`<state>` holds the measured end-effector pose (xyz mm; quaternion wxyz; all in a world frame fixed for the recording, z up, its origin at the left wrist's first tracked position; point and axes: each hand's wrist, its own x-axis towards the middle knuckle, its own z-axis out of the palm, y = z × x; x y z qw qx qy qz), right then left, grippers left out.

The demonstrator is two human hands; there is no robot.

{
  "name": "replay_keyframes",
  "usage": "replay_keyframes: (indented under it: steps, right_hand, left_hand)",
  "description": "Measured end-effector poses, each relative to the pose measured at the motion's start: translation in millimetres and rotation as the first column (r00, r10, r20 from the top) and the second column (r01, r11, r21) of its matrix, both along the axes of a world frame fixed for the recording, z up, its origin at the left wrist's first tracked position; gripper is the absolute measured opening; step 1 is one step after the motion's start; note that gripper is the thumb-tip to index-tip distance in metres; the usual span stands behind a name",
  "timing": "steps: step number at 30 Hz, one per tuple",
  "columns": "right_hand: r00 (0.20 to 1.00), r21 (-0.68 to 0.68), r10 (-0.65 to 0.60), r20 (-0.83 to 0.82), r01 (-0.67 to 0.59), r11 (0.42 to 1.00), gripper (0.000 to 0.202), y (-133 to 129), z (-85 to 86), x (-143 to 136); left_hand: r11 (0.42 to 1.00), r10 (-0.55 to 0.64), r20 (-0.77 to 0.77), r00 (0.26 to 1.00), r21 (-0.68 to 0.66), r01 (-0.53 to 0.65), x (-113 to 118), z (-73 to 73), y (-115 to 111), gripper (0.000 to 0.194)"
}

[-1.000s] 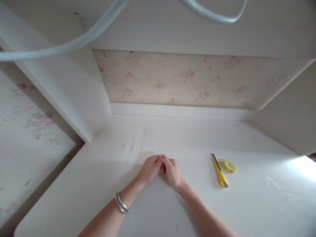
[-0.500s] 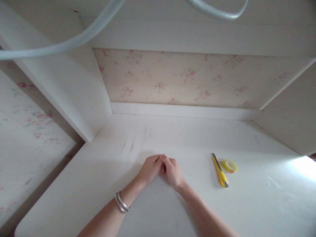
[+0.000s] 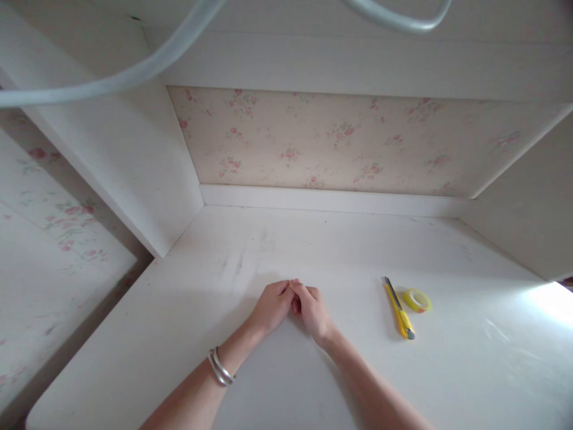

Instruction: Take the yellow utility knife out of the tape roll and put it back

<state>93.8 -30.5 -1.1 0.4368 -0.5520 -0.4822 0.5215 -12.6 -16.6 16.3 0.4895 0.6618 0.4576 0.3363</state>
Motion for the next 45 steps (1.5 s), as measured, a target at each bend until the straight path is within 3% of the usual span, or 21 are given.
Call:
replay_keyframes:
  steps: [24, 31, 34, 36, 39, 42, 45]
  right_hand:
    - [1.000, 0.017, 0.022, 0.013, -0.022, 1.000, 0.053, 0.4, -4.0, -0.5]
    - [0.999, -0.001, 0.045, 0.005, -0.045, 0.999, 0.056, -19.5, 9.3, 3.8]
    - [0.998, -0.055, 0.061, 0.004, -0.061, 0.997, 0.054, -44.1, 14.2, 24.2]
    - [1.000, -0.046, 0.019, -0.013, -0.020, 0.999, 0.050, -63.2, 13.8, 48.8]
    - [0.983, 0.026, -0.183, -0.021, 0.184, 0.983, 0.038, -88.3, 9.7, 100.2]
    - [0.911, 0.095, -0.409, 0.048, 0.403, 0.910, 0.041, -103.5, 6.1, 158.6]
    - [0.769, 0.134, -0.536, 0.348, 0.526, 0.840, 0.051, -108.7, 3.6, 209.8]
  left_hand:
    - [1.000, 0.006, -0.052, 0.999, 0.007, -0.005, -1.0, -1.1, 1.7, 0.049]
    - [0.996, 0.081, -0.113, 0.990, 0.053, -0.075, 2.4, -2.7, -8.9, 0.049]
    - [0.985, 0.145, -0.237, 0.961, 0.123, -0.118, 8.9, -3.5, -19.1, 0.047]
    - [0.980, 0.148, -0.365, 0.919, 0.178, -0.087, 18.1, -3.5, -28.7, 0.045]
    - [0.973, 0.039, -0.489, 0.872, 0.217, 0.079, 44.1, -1.3, -46.8, 0.039]
    - [0.935, -0.110, -0.515, 0.850, 0.236, 0.264, 84.1, 3.8, -63.2, 0.030]
    - [0.885, -0.176, -0.577, 0.797, 0.263, 0.385, 128.4, 9.7, -71.8, 0.036]
